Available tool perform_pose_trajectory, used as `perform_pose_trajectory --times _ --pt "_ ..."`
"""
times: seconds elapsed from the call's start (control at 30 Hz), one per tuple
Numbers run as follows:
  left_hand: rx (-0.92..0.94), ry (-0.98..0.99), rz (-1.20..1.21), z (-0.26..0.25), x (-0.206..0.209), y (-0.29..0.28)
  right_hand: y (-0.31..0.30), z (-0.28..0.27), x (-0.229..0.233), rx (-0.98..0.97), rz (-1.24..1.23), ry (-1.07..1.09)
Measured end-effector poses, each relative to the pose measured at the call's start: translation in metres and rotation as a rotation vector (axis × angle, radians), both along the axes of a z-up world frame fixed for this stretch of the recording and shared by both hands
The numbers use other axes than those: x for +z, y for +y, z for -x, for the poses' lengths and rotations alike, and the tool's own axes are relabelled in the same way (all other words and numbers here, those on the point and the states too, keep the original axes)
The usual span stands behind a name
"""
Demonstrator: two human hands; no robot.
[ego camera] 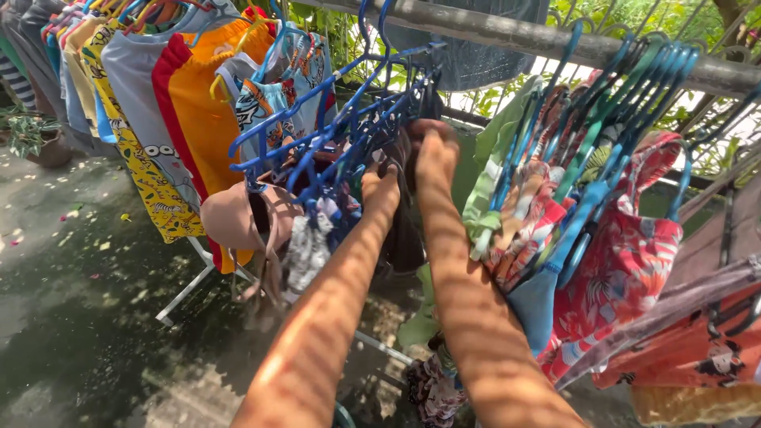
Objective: Hanging wet clothes from a bucket onto a laundry rack using plastic hangers.
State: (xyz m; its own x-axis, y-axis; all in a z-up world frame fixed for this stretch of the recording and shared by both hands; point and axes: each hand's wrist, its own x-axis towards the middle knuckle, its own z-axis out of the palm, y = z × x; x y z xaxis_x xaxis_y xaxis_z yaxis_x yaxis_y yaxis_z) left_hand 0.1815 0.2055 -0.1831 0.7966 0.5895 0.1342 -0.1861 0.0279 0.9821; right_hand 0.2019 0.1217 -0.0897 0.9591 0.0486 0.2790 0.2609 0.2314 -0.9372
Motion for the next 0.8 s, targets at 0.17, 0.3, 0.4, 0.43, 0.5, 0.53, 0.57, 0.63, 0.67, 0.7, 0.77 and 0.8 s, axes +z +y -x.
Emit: perform_pose_trajectory --times 0.17,0.3,0.4,0.43,0.5,0.53,0.57,0.63,0.67,0.7,0.77,0.8 --pt "0.224 0.116 -0.221 0.006 -0.011 0.023 0.007 -0.049 -0.034 0.034 -0.055 -0.103" --pt "0.165 0.054 -0.350 0.021 -0.003 0.033 0.006 0.000 0.001 0.186 0.103 0.177" --pt "0.106 0.094 -0.382 0.030 0.003 0.035 0.000 0.001 -0.012 0.291 -0.159 0.193" --pt "0.106 0.097 -0.382 0.033 0.005 0.034 0.001 -0.004 -0.022 0.292 -0.158 0.195" --pt "0.125 0.066 -0.311 0.037 0.011 0.029 0.002 -0.015 -0.040 0.494 -0.383 0.244" --pt "0.125 0.069 -0.309 0.039 0.013 0.026 0.004 -0.018 -0.042 0.494 -0.382 0.247" --pt "0.148 0.107 -0.266 0.041 0.015 0.023 0.006 -0.021 -0.044 0.564 -0.394 0.273" --pt "0.170 0.142 -0.225 0.043 0.019 0.021 0.008 -0.027 -0.044 0.633 -0.409 0.295" --pt "0.107 0.025 -0.116 0.043 0.018 0.020 0.008 -0.029 -0.043 0.636 -0.341 0.259" --pt "0.044 -0.091 -0.007 0.044 0.018 0.019 0.007 -0.031 -0.042 0.637 -0.273 0.223" --pt "0.048 -0.114 0.000 0.036 0.009 0.023 0.004 -0.036 -0.046 0.671 -0.280 0.255" --pt "0.055 -0.133 0.008 0.035 0.004 0.026 0.003 -0.037 -0.048 0.708 -0.287 0.290"
